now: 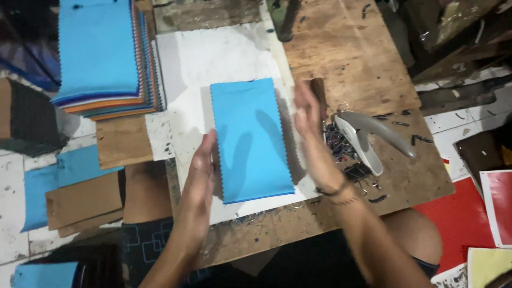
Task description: The person aligns a stack of colorful fabric pieces and uses a drill press to create holes in them. They then insert metal fasteners into the drilled holes using a hand tool.
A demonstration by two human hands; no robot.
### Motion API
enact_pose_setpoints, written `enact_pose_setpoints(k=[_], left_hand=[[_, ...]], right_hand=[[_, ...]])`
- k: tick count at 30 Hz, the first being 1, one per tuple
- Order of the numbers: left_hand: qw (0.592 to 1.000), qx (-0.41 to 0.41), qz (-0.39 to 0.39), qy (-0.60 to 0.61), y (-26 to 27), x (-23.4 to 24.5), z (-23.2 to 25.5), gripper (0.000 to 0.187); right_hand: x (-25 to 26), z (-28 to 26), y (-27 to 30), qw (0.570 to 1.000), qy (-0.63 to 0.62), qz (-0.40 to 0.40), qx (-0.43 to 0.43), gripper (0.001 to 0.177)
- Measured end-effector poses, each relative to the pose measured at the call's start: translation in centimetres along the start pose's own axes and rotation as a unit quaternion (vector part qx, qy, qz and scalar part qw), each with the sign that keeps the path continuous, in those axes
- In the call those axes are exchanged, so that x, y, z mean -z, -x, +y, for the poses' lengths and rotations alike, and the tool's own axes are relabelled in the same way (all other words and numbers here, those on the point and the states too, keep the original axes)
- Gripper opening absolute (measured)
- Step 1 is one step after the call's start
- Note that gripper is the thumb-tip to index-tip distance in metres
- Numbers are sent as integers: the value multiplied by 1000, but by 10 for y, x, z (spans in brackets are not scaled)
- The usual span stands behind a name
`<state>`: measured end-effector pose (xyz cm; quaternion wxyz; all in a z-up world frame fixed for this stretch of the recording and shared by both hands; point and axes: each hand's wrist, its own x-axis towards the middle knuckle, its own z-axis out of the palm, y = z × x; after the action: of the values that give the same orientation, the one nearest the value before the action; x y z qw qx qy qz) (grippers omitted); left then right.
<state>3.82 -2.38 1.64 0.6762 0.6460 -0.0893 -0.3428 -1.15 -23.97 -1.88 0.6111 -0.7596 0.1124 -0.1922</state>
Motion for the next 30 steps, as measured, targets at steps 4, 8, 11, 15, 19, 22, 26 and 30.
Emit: enact_pose_setpoints(k=[4,8,11,15,19,22,26,30], left_hand=[[934,-266,69,-229,30,29,-33,42],[805,-416,56,-420,39,46,-54,31],[760,-454,20,-464,36,47,-44,26],[704,-497,2,-507,29,49,-36,17],[713,-503,2,-488,27,46,-26,19],[720,-496,7,-486,25,45,-21,18],[726,-480,17,-492,20,47,-21,19],[726,-471,6,-501,16,50,-21,17]], right_hand=[[34,-31,47,960,266,-58,70,51],[38,-34,81,906,309,-148,248,43],[33,-42,86,903,297,-165,263,36],[30,-49,81,902,284,-167,280,23],[32,-49,74,888,293,-179,305,23],[34,-48,71,877,327,-180,303,19],[33,-47,65,880,340,-180,278,24],[33,-47,60,873,352,-184,285,23]])
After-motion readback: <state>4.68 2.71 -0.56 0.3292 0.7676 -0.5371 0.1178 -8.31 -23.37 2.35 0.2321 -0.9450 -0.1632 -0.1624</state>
